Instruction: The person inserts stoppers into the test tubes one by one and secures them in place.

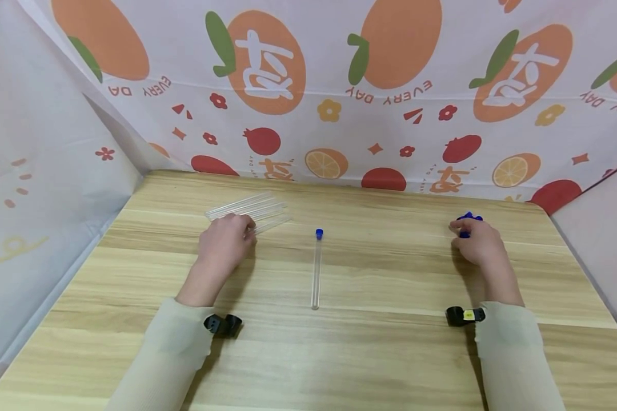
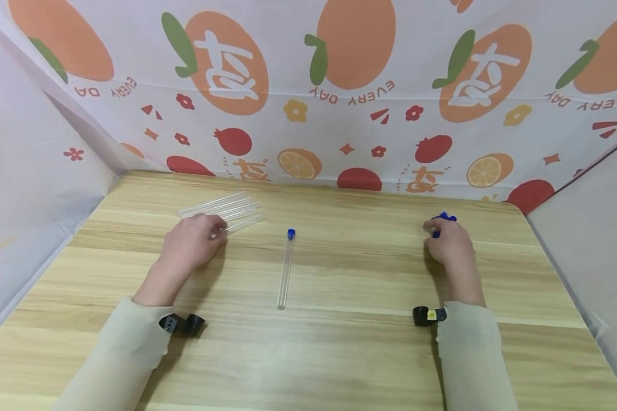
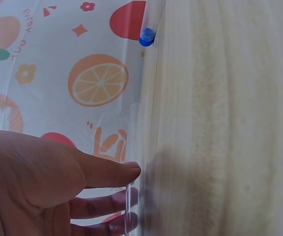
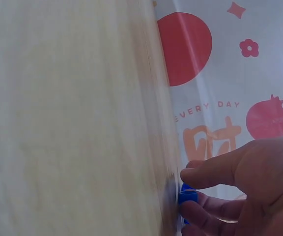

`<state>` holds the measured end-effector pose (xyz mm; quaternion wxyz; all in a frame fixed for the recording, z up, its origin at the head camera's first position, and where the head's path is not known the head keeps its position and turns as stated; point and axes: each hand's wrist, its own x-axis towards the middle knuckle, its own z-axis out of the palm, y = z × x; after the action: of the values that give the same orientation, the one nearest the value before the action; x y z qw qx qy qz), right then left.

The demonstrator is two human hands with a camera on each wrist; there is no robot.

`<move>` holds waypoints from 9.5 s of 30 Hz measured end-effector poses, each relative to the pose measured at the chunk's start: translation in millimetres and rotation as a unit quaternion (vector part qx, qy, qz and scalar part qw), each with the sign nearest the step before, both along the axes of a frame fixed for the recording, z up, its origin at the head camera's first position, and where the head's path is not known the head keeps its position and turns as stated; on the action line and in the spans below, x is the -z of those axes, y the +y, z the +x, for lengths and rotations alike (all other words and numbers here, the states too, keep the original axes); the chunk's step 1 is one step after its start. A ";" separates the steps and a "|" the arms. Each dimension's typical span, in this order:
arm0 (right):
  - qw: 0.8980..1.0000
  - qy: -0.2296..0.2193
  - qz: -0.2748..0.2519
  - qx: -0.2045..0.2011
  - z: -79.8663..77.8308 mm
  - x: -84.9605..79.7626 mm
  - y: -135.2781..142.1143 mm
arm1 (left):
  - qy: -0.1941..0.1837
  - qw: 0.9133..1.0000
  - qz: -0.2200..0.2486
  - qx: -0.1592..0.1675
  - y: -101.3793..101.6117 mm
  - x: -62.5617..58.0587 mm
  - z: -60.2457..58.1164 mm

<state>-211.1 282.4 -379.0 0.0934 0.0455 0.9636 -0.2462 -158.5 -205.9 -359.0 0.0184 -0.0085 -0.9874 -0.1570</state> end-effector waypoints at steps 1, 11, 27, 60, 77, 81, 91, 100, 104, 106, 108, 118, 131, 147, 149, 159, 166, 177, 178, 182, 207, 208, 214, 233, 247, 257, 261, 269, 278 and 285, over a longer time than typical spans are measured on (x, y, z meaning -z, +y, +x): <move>1.000 0.000 -0.001 -0.002 0.3 0.2 0.2 | 0.000 1.000 -0.001 0.000 0.1 -0.2 0.0; 1.000 -0.020 -0.019 -0.009 3.7 1.4 0.4 | -0.017 1.000 -0.018 -0.003 2.5 2.1 -0.5; 0.996 0.005 -0.076 -0.040 4.0 -13.4 -20.0 | -0.006 0.999 0.039 0.023 8.1 -3.0 -3.2; 0.959 0.023 -0.250 -0.128 25.2 -46.6 -88.5 | -0.236 0.797 0.532 0.158 42.3 -15.8 1.0; 0.939 0.034 -0.314 -0.137 30.7 -50.1 -98.4 | -0.285 0.727 0.596 0.187 57.0 -20.0 8.9; 0.936 0.034 -0.323 -0.138 30.8 -51.2 -100.0 | -0.290 0.728 0.595 0.180 59.8 -20.9 9.2; 0.922 0.029 -0.354 -0.152 31.7 -52.2 -105.1 | -0.304 0.731 0.582 0.184 65.1 -24.3 12.3; 0.917 0.026 -0.360 -0.170 35.3 -53.0 -109.6 | -0.312 0.729 0.576 0.198 69.1 -25.8 16.5; 0.916 0.030 -0.359 -0.177 36.5 -54.4 -111.2 | -0.316 0.728 0.572 0.204 72.0 -25.2 17.6; 0.915 0.031 -0.359 -0.181 36.6 -54.8 -111.9 | -0.321 0.726 0.572 0.206 73.4 -24.6 17.6; 0.914 0.031 -0.360 -0.183 36.5 -55.2 -112.5 | -0.327 0.724 0.571 0.207 74.6 -24.1 17.5; 0.897 0.018 -0.398 -0.190 37.6 -56.2 -115.1 | -0.336 0.721 0.566 0.218 78.8 -23.2 18.8; 0.886 0.020 -0.420 -0.193 41.6 -53.7 -120.0 | -0.341 0.726 0.550 0.232 83.8 -20.1 24.9; 0.870 0.009 -0.457 -0.183 42.0 -51.1 -125.0 | -0.367 0.707 0.552 0.244 91.1 -15.3 28.6; 0.870 0.009 -0.457 -0.182 41.9 -51.6 -125.1 | -0.370 0.705 0.553 0.244 91.5 -15.2 28.1; 0.868 0.013 -0.464 -0.178 42.4 -50.0 -125.3 | -0.379 0.702 0.550 0.249 93.1 -15.0 31.0; 0.863 0.033 -0.473 -0.173 42.2 -46.5 -124.4 | -0.375 0.703 0.546 0.259 95.9 -14.2 34.9; 0.856 0.035 -0.489 -0.164 43.1 -44.7 -125.8 | -0.378 0.700 0.549 0.254 101.9 -8.2 38.6; 0.855 0.035 -0.490 -0.164 42.4 -45.2 -126.1 | -0.378 0.700 0.552 0.250 102.3 -9.2 38.4; 0.851 0.033 -0.498 -0.161 39.7 -46.6 -126.7 | -0.378 0.698 0.561 0.233 103.5 -12.8 37.3; 0.845 -0.005 -0.522 -0.117 31.3 -39.3 -129.5 | -0.388 0.683 0.582 0.212 109.2 -12.5 34.6; 0.844 -0.007 -0.523 -0.116 31.3 -38.9 -129.6 | -0.390 0.681 0.582 0.212 109.2 -12.1 34.4; 0.842 -0.018 -0.527 -0.114 31.2 -37.6 -130.7 | -0.391 0.681 0.582 0.213 109.2 -10.0 33.6; 0.853 -0.040 -0.512 -0.097 30.7 -36.5 -130.6 | -0.362 0.707 0.577 0.190 111.1 -10.4 34.0; 0.845 -0.044 -0.525 -0.092 31.8 -36.5 -133.5 | -0.355 0.710 0.576 0.196 110.7 -10.3 34.5; 0.841 -0.049 -0.532 -0.085 32.1 -37.6 -135.3 | -0.344 0.715 0.575 0.198 109.5 -11.9 35.3; 0.840 -0.048 -0.533 -0.083 32.4 -39.5 -135.5 | -0.341 0.722 0.571 0.193 109.6 -14.2 34.5; 0.843 -0.046 -0.530 -0.083 31.7 -39.6 -135.1 | -0.335 0.730 0.564 0.192 109.4 -16.3 34.0; 0.846 -0.044 -0.522 -0.104 31.2 -37.2 -132.4 | -0.337 0.725 0.567 0.199 108.5 -16.4 35.1; 0.856 -0.040 -0.499 -0.131 31.9 -36.9 -130.2 | -0.336 0.726 0.566 0.200 108.5 -16.1 36.2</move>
<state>-179.2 152.2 -342.0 0.1730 -0.1240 0.7038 -0.6777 -122.3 -97.4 -342.9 -0.3448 -0.1410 -0.6319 -0.6796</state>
